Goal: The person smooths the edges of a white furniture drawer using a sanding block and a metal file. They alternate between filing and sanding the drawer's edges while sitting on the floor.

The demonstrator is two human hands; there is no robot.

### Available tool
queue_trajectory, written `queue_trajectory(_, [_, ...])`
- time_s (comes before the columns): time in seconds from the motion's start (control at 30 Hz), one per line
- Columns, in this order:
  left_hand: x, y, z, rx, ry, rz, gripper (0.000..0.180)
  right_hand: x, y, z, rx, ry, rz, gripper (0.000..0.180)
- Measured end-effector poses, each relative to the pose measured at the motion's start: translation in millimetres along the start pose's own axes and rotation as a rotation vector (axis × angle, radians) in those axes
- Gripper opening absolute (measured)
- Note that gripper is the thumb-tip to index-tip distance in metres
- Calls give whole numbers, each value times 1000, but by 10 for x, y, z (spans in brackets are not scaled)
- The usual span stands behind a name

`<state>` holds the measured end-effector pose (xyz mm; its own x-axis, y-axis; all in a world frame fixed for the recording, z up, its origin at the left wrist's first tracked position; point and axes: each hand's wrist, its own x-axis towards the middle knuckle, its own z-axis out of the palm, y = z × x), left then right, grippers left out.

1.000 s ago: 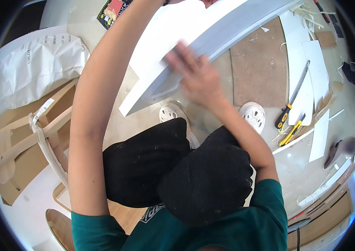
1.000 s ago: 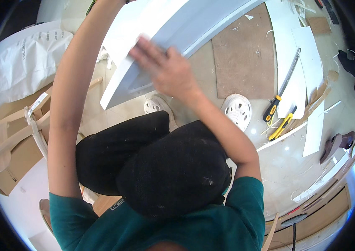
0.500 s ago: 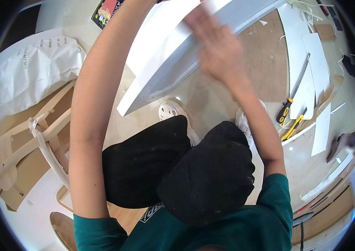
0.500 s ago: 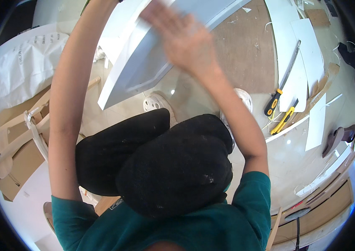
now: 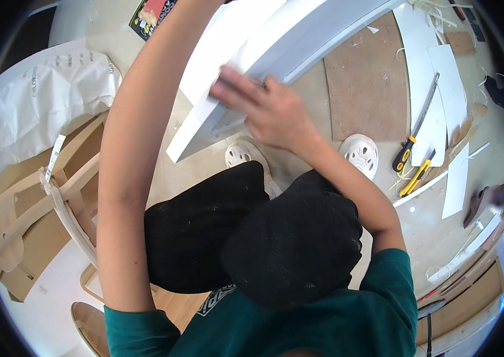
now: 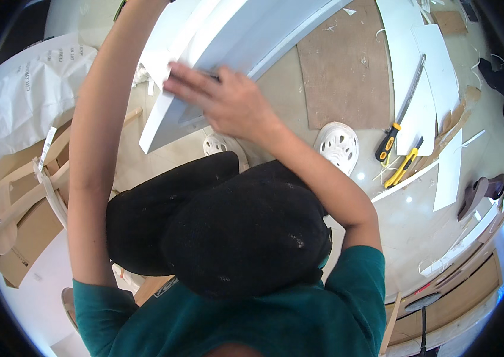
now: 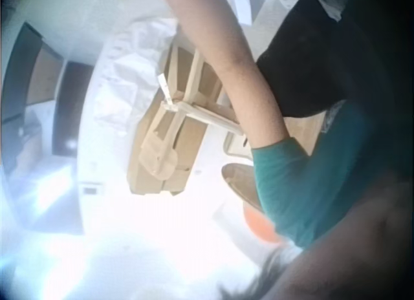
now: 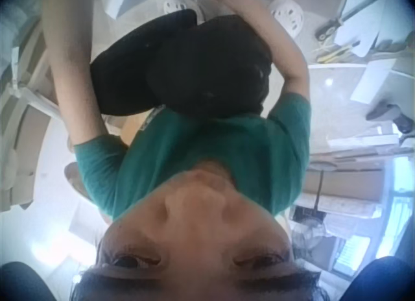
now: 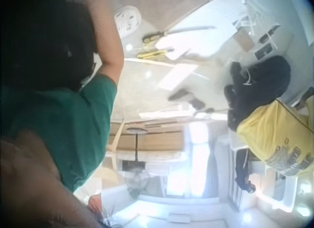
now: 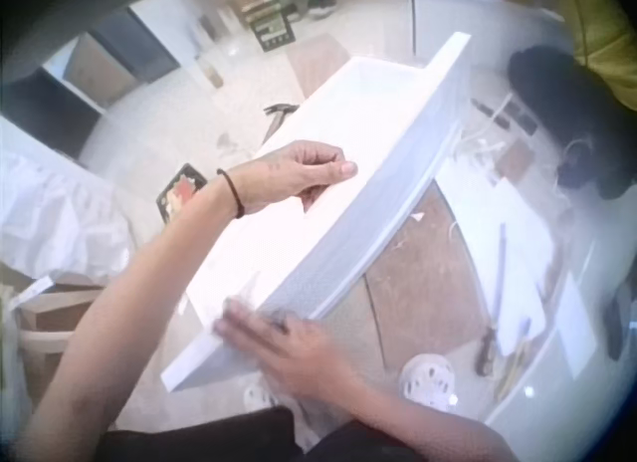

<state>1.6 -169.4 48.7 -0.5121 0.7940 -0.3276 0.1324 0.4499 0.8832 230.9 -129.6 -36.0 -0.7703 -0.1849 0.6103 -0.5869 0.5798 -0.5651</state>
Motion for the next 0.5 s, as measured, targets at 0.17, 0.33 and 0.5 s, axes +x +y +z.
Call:
queue_trajectory(0.17, [25, -59, -69, 31, -34, 53, 41, 195, 451, -181, -190, 82, 77, 78])
queue_trajectory(0.33, [28, 31, -8, 22, -4, 9, 41, -23, 77, 84, -93, 3, 0, 80])
queue_trajectory(0.5, [6, -7, -45, -9, -44, 33, 40, 194, 433, -175, -141, 91, 217, 85])
